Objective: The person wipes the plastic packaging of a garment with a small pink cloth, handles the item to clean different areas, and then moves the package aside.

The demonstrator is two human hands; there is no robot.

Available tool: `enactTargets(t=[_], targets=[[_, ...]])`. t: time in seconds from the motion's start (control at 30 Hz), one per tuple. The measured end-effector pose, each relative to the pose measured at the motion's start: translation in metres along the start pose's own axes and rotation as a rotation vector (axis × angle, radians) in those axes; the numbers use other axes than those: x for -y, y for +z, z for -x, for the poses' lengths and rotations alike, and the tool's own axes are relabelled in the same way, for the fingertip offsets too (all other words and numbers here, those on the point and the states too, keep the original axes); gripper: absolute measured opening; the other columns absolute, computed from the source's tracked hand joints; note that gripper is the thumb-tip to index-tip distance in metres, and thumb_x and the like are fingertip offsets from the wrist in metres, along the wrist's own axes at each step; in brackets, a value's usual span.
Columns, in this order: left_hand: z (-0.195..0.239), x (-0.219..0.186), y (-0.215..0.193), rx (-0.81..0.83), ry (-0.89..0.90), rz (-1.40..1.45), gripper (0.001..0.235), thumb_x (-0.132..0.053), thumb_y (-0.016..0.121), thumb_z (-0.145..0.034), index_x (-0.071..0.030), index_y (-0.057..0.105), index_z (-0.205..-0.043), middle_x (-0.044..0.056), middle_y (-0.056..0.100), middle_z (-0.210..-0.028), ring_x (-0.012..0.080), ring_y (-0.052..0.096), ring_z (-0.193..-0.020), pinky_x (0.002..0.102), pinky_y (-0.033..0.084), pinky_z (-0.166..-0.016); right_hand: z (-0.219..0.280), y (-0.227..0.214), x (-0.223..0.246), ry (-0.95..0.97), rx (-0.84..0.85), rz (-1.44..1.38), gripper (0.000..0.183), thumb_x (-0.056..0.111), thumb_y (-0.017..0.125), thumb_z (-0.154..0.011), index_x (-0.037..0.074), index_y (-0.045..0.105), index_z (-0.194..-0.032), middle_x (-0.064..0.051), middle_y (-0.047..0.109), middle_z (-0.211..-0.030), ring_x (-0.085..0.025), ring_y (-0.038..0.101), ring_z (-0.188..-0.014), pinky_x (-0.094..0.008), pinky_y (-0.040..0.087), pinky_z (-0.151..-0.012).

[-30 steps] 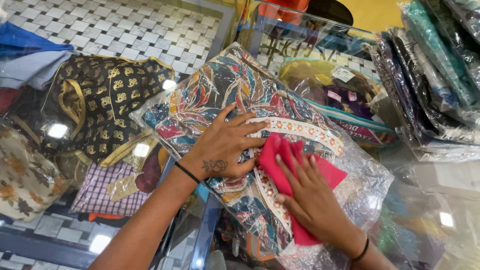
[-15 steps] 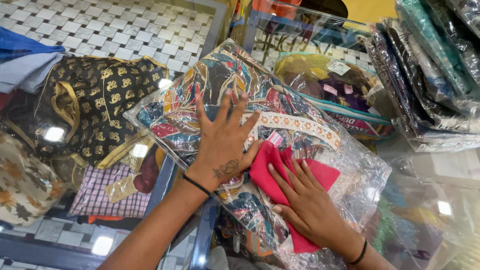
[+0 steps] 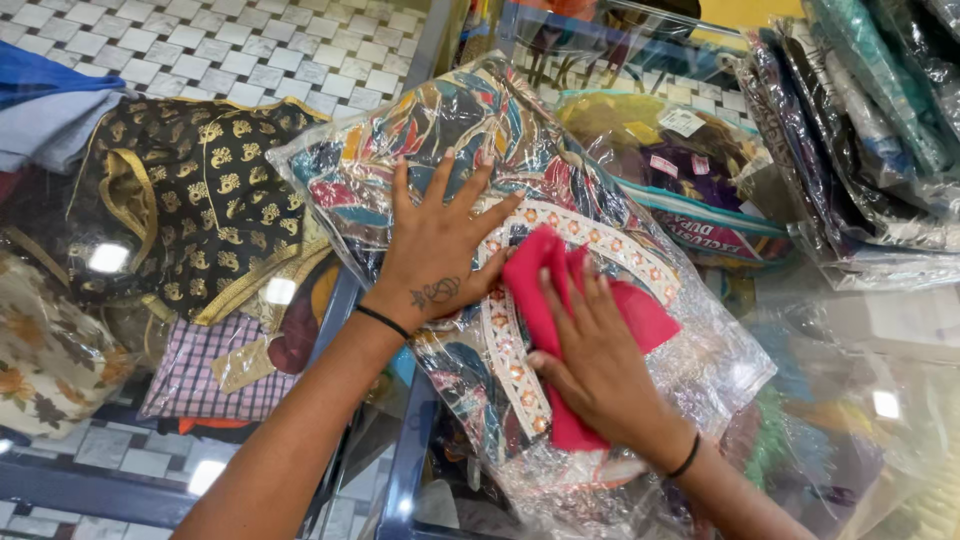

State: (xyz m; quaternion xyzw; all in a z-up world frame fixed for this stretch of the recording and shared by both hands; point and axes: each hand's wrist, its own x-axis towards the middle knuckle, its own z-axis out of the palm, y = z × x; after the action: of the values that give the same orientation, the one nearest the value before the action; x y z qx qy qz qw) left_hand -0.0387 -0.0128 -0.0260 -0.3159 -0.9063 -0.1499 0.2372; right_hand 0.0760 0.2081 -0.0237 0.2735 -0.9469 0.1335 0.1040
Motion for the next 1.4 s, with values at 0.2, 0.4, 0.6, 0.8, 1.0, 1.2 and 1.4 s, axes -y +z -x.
enactTargets(t=[0.2, 0.4, 0.6, 0.8, 1.0, 1.2, 1.4], targets=[[0.004, 0.005, -0.002, -0.039, 0.061, -0.011, 0.056, -0.047, 0.064, -0.092, -0.030, 0.058, -0.146, 0.012, 0.050, -0.154, 0.0422, 0.039, -0.145, 0.077, 0.013, -0.115, 0.003, -0.004, 0.014, -0.046, 0.009, 0.073, 0.073, 0.044, 0.039, -0.105, -0.004, 0.028, -0.159, -0.030, 0.026, -0.166, -0.046, 0.015, -0.155, -0.053, 0.012, -0.125], [0.004, 0.005, -0.005, -0.023, 0.055, 0.052, 0.056, -0.045, 0.064, -0.091, -0.028, 0.059, -0.144, 0.012, 0.051, -0.153, 0.0431, 0.039, -0.145, 0.075, 0.012, -0.115, 0.000, -0.011, -0.038, 0.309, -0.098, 0.070, 0.079, 0.049, 0.037, -0.106, -0.010, 0.023, -0.158, -0.034, 0.023, -0.162, -0.050, 0.012, -0.154, -0.051, 0.013, -0.125], [0.004, 0.006, -0.006, -0.043, 0.074, 0.064, 0.056, -0.047, 0.065, -0.092, -0.027, 0.059, -0.144, 0.013, 0.050, -0.154, 0.0433, 0.039, -0.144, 0.075, 0.013, -0.115, 0.016, 0.005, 0.042, -0.056, 0.056, -0.079, 0.079, 0.050, 0.038, -0.106, -0.007, 0.024, -0.159, -0.033, 0.019, -0.166, -0.046, 0.013, -0.156, -0.051, 0.011, -0.126], [0.005, 0.005, -0.006, -0.031, 0.058, 0.061, 0.058, -0.042, 0.064, -0.090, -0.028, 0.059, -0.146, 0.013, 0.051, -0.154, 0.0422, 0.039, -0.143, 0.075, 0.013, -0.115, 0.010, -0.001, -0.002, 0.022, 0.017, 0.082, 0.076, 0.046, 0.039, -0.105, -0.003, 0.023, -0.160, -0.028, 0.020, -0.169, -0.043, 0.014, -0.156, -0.054, 0.010, -0.125], [-0.005, 0.019, 0.002, -0.001, 0.121, 0.063, 0.057, -0.045, 0.064, -0.089, -0.027, 0.058, -0.143, 0.013, 0.051, -0.152, 0.0429, 0.039, -0.143, 0.073, 0.013, -0.115, -0.005, -0.014, -0.077, 0.232, -0.070, 0.062, 0.074, 0.044, 0.043, -0.105, -0.002, 0.026, -0.160, -0.028, 0.028, -0.165, -0.045, 0.017, -0.155, -0.055, 0.013, -0.124], [-0.023, 0.017, -0.006, -0.142, 0.138, -0.137, 0.062, -0.046, 0.061, -0.100, -0.023, 0.052, -0.157, 0.014, 0.042, -0.163, 0.0417, 0.032, -0.152, 0.074, 0.011, -0.119, -0.011, -0.004, -0.081, 0.239, -0.122, 0.058, 0.073, 0.041, 0.045, -0.106, -0.003, 0.026, -0.160, -0.030, 0.028, -0.163, -0.049, 0.018, -0.154, -0.057, 0.015, -0.123], [0.036, -0.033, -0.013, -0.008, -0.064, 0.125, 0.059, -0.045, 0.059, -0.099, -0.024, 0.049, -0.153, 0.013, 0.031, -0.166, 0.0408, 0.020, -0.154, 0.074, 0.009, -0.118, -0.006, 0.001, -0.048, 0.306, -0.089, 0.119, 0.076, 0.044, 0.045, -0.105, -0.006, 0.026, -0.159, -0.028, 0.028, -0.163, -0.049, 0.019, -0.153, -0.058, 0.014, -0.125]])
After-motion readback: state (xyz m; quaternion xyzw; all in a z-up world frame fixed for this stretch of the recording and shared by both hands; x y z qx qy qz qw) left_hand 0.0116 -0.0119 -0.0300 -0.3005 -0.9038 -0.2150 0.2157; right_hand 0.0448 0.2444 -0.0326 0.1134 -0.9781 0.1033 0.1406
